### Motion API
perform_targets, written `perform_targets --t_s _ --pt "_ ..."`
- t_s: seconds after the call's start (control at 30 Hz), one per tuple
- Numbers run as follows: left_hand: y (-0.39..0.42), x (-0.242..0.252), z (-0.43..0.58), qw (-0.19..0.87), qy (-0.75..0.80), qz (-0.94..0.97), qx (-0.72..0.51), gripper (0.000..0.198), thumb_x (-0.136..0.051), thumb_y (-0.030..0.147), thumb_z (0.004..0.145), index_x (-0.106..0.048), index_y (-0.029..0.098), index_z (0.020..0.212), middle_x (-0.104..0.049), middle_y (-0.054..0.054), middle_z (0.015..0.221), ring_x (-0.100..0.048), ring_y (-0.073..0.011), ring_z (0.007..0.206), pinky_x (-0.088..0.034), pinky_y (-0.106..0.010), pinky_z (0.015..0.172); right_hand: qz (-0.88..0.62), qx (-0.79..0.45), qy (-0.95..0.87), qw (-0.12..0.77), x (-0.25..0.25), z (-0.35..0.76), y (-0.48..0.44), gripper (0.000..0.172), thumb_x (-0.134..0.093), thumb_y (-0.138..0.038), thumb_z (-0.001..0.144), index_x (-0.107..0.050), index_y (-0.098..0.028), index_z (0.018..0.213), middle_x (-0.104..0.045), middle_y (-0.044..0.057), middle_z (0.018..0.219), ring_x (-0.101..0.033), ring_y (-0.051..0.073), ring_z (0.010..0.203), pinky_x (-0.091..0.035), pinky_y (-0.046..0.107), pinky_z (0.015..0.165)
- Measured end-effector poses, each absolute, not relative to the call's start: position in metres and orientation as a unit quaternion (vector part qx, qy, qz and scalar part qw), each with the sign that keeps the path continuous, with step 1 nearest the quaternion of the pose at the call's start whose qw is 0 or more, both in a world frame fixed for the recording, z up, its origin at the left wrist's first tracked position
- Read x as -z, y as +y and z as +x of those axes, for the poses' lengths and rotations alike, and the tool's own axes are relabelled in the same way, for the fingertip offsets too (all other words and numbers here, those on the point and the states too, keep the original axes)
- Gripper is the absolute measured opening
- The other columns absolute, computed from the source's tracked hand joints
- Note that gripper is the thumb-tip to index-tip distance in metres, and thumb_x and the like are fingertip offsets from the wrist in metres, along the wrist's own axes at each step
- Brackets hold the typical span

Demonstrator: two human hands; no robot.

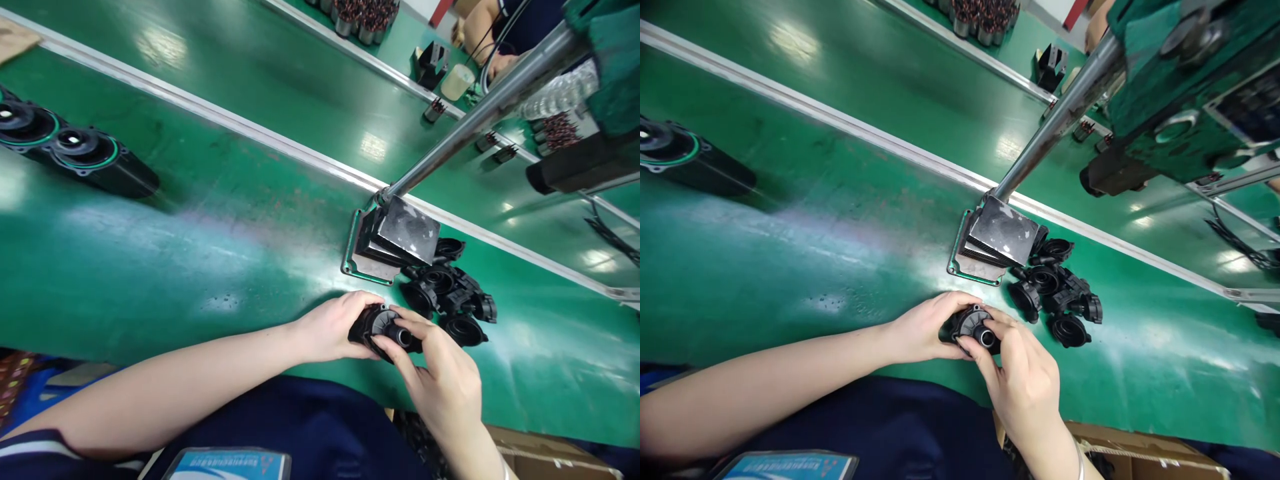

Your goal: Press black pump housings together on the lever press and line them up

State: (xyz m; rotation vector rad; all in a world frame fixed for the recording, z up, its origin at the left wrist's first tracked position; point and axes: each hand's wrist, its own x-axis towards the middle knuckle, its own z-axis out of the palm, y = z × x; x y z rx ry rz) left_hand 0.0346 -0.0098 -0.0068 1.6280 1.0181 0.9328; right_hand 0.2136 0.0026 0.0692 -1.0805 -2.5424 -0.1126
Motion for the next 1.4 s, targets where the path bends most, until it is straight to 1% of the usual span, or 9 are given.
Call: perform_targets --t_s 0.37,0.77,0.9,0.97,1.07,1.2,1.27,1.33,1.4 --pt "-0.01 0.009 0.034 0.474 0.41 0.68 -0.381 0.065 -0.079 0.035 0.072 -0.044 0.021 0.124 -0.06 -0.011 0.121 -0.061 -0.0279 0.113 -0.051 -0.042 0.095 -0.378 0.025 -0.905 0.196 -0.066 0.216 0.001 0.032 -0.069 -0.032 0.075 -0.053 -0.01 0.093 -0.064 0.002 0.107 -0.061 0.002 0.101 -0.049 0.013 0.087" --pt "-0.01 0.01 0.034 0.477 0.416 0.671 -0.386 0.067 -0.08 0.039 0.07 -0.045 0.024 0.126 -0.061 -0.009 0.121 -0.061 -0.0278 0.113 -0.05 -0.042 0.097 -0.365 0.03 -0.907 0.207 -0.065 0.217 0.004 0.031 -0.067 -0.033 0.076 -0.054 -0.012 0.095 -0.065 0.001 0.104 -0.062 0.002 0.098 -0.05 0.013 0.086" --pt "-0.012 0.011 0.034 0.463 0.404 0.682 -0.397 0.074 -0.078 0.039 0.073 -0.039 0.024 0.134 -0.058 -0.012 0.129 -0.058 -0.0287 0.12 -0.048 -0.044 0.101 -0.368 0.025 -0.905 0.211 -0.063 0.22 0.006 0.034 -0.067 -0.036 0.076 -0.054 -0.012 0.095 -0.064 0.001 0.105 -0.062 0.002 0.099 -0.051 0.012 0.087" --pt "-0.013 0.013 0.034 0.436 0.373 0.707 -0.414 0.07 -0.074 0.036 0.078 -0.037 0.025 0.137 -0.054 -0.013 0.133 -0.054 -0.0275 0.124 -0.046 -0.043 0.105 -0.369 0.015 -0.904 0.217 -0.061 0.22 0.007 0.034 -0.067 -0.036 0.075 -0.053 -0.012 0.096 -0.064 0.001 0.105 -0.062 0.002 0.099 -0.052 0.012 0.087" --pt "-0.013 0.019 0.036 0.392 0.351 0.74 -0.418 0.057 -0.069 0.035 0.083 -0.044 0.027 0.133 -0.054 -0.011 0.131 -0.053 -0.0261 0.125 -0.046 -0.041 0.105 -0.38 -0.01 -0.893 0.242 -0.054 0.219 0.005 0.037 -0.067 -0.037 0.075 -0.05 -0.013 0.097 -0.064 0.001 0.105 -0.063 0.001 0.1 -0.053 0.011 0.083" --pt "-0.017 0.023 0.042 0.367 0.383 0.749 -0.396 0.056 -0.072 0.031 0.079 -0.049 0.028 0.129 -0.057 -0.009 0.126 -0.056 -0.0252 0.121 -0.048 -0.039 0.103 -0.389 -0.007 -0.88 0.272 -0.047 0.22 0.002 0.04 -0.065 -0.04 0.076 -0.049 -0.013 0.1 -0.065 0.001 0.101 -0.065 0.001 0.095 -0.054 0.01 0.079" --pt "-0.018 0.012 0.042 0.345 0.398 0.75 -0.401 0.057 -0.075 0.029 0.074 -0.051 0.027 0.126 -0.059 -0.009 0.124 -0.06 -0.0246 0.116 -0.05 -0.038 0.1 -0.38 -0.015 -0.89 0.251 -0.055 0.226 0.007 0.046 -0.064 -0.047 0.075 -0.051 -0.013 0.103 -0.065 0.001 0.099 -0.066 0.002 0.089 -0.055 0.011 0.075" --pt "-0.016 -0.01 0.035 0.312 0.404 0.751 -0.418 0.059 -0.078 0.029 0.07 -0.053 0.026 0.123 -0.061 -0.009 0.12 -0.062 -0.0244 0.111 -0.052 -0.037 0.096 -0.379 -0.042 -0.897 0.225 -0.079 0.238 0.021 0.054 -0.064 -0.053 0.072 -0.053 -0.014 0.109 -0.065 0.002 0.101 -0.066 0.004 0.089 -0.056 0.013 0.074" --pt "-0.004 -0.043 0.025 0.279 0.401 0.756 -0.436 0.059 -0.079 0.029 0.069 -0.054 0.026 0.122 -0.063 -0.008 0.117 -0.063 -0.0241 0.109 -0.052 -0.036 0.095 -0.404 -0.053 -0.874 0.266 -0.123 0.253 0.039 0.053 -0.064 -0.05 0.075 -0.054 -0.015 0.113 -0.064 0.005 0.106 -0.066 0.004 0.091 -0.057 0.012 0.078"
